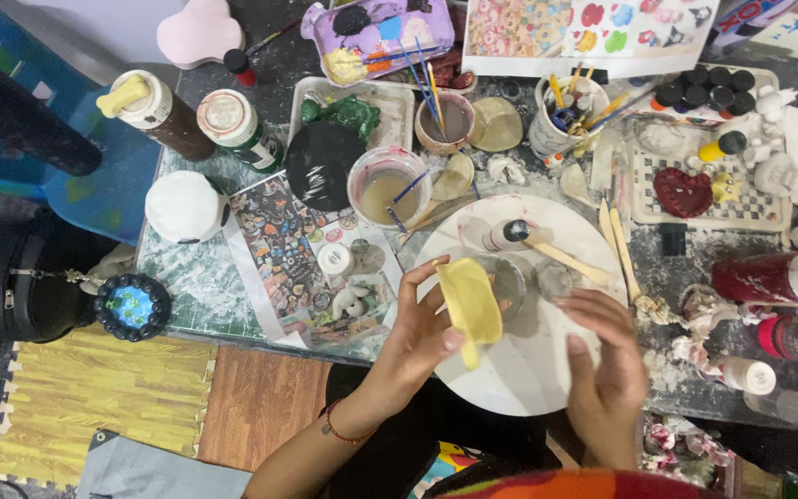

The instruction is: The person paints a small yellow clay figurine with a brush, then cleans their hands with a tissue and hand sanitizer. They then pick up a yellow clay bowl, apply a clear liquid with a brush, and dry it with a hair dryer.

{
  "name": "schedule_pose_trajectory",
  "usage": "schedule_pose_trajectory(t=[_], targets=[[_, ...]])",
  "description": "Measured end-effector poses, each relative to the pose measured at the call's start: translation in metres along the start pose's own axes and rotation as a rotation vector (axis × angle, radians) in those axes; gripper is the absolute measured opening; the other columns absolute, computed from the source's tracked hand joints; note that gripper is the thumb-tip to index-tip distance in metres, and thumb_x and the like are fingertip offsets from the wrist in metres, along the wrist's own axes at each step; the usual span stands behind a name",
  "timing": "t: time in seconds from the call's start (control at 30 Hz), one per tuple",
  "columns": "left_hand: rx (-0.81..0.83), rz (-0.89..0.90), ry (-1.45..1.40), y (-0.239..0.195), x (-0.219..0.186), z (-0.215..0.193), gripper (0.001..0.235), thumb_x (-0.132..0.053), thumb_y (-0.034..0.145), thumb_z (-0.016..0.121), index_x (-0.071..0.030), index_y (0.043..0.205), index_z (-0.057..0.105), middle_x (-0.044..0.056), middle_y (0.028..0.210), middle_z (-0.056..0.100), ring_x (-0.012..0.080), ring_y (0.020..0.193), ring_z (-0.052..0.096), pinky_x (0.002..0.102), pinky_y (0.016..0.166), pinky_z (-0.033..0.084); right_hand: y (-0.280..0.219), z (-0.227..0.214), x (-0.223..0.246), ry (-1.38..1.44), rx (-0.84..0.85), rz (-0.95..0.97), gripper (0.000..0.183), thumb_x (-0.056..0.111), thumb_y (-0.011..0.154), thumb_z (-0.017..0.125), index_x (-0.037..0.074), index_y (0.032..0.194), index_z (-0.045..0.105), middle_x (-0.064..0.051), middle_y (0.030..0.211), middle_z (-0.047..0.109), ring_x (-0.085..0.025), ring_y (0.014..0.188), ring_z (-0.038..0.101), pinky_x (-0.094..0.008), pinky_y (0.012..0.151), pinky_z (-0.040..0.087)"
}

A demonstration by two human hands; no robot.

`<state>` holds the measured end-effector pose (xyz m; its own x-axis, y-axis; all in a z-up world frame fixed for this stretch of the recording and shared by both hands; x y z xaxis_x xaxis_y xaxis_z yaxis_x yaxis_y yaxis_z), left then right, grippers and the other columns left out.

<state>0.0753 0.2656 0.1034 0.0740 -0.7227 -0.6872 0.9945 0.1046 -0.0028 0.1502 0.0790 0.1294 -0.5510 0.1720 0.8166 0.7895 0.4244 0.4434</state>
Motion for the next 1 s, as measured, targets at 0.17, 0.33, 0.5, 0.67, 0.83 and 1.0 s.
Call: schedule_pose_trajectory(t=[0.17, 0.33, 0.5, 0.67, 0.83, 1.0], targets=[[-0.014, 0.011, 0.005, 0.000, 0.012, 0.013, 0.092, -0.002, 0.092, 0.074, -0.015, 0.159, 0.012, 0.016, 0.157, 0.036, 0.0317, 0.147, 0.043, 0.043, 0.118, 0.045, 0.003, 0.012, 0.012, 0.117, 0.040, -0.101, 0.031, 0.014, 0.106, 0.056, 0.007, 0.136, 0.055, -0.011, 0.139, 0.064, -0.028, 0.140, 0.053, -0.048, 0.127, 0.038], [-0.020, 0.092, 0.134, 0.002, 0.017, 0.025, 0.102, 0.005, 0.087, 0.079, -0.017, 0.159, 0.010, 0.015, 0.159, 0.032, 0.0304, 0.151, 0.039, 0.044, 0.121, 0.044, 0.002, 0.017, 0.026, 0.071, 0.138, -0.039, 0.051, 0.039, 0.107, 0.052, 0.008, 0.147, 0.051, -0.016, 0.156, 0.052, -0.036, 0.157, 0.037, -0.053, 0.135, 0.024], [0.003, 0.106, 0.178, 0.005, 0.018, 0.034, 0.103, 0.007, 0.088, 0.079, -0.017, 0.160, 0.009, 0.016, 0.161, 0.031, 0.0307, 0.154, 0.040, 0.045, 0.123, 0.045, -0.002, 0.013, 0.021, 0.066, 0.122, -0.009, 0.051, 0.036, 0.105, 0.055, 0.007, 0.147, 0.051, -0.016, 0.158, 0.048, -0.038, 0.159, 0.034, -0.053, 0.135, 0.023], [0.156, -0.032, -0.046, 0.013, 0.024, 0.037, 0.088, -0.021, 0.099, 0.067, -0.009, 0.167, 0.011, 0.019, 0.159, 0.037, 0.0347, 0.145, 0.048, 0.049, 0.118, 0.045, -0.009, 0.002, 0.009, 0.119, -0.011, -0.051, 0.043, 0.035, 0.110, 0.054, 0.008, 0.143, 0.053, -0.015, 0.158, 0.049, -0.033, 0.154, 0.036, -0.051, 0.132, 0.027], [0.262, -0.235, -0.246, 0.013, 0.047, 0.038, 0.077, -0.048, 0.107, 0.041, -0.003, 0.166, 0.022, 0.020, 0.161, 0.041, 0.0339, 0.142, 0.050, 0.054, 0.118, 0.044, -0.016, -0.009, 0.008, 0.073, -0.089, -0.036, 0.042, 0.036, 0.112, 0.054, 0.005, 0.140, 0.054, -0.020, 0.164, 0.037, -0.034, 0.154, 0.035, -0.051, 0.129, 0.035], [0.142, -0.347, -0.321, 0.016, 0.065, 0.031, 0.077, -0.055, 0.106, 0.030, -0.002, 0.162, 0.029, 0.018, 0.163, 0.039, 0.0304, 0.148, 0.046, 0.050, 0.124, 0.037, -0.016, -0.015, 0.011, -0.002, -0.092, -0.038, 0.042, 0.038, 0.111, 0.054, 0.004, 0.135, 0.059, -0.020, 0.164, 0.035, -0.036, 0.154, 0.034, -0.052, 0.130, 0.032]])
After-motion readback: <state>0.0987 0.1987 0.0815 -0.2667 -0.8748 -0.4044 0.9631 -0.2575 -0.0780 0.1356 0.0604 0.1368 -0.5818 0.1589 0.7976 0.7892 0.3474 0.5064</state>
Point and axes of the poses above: each hand's wrist, its own y-axis towards the middle knuckle, its own z-axis out of the palm, x = y × z, the point moved 7 cm from there along y, towards the middle knuckle
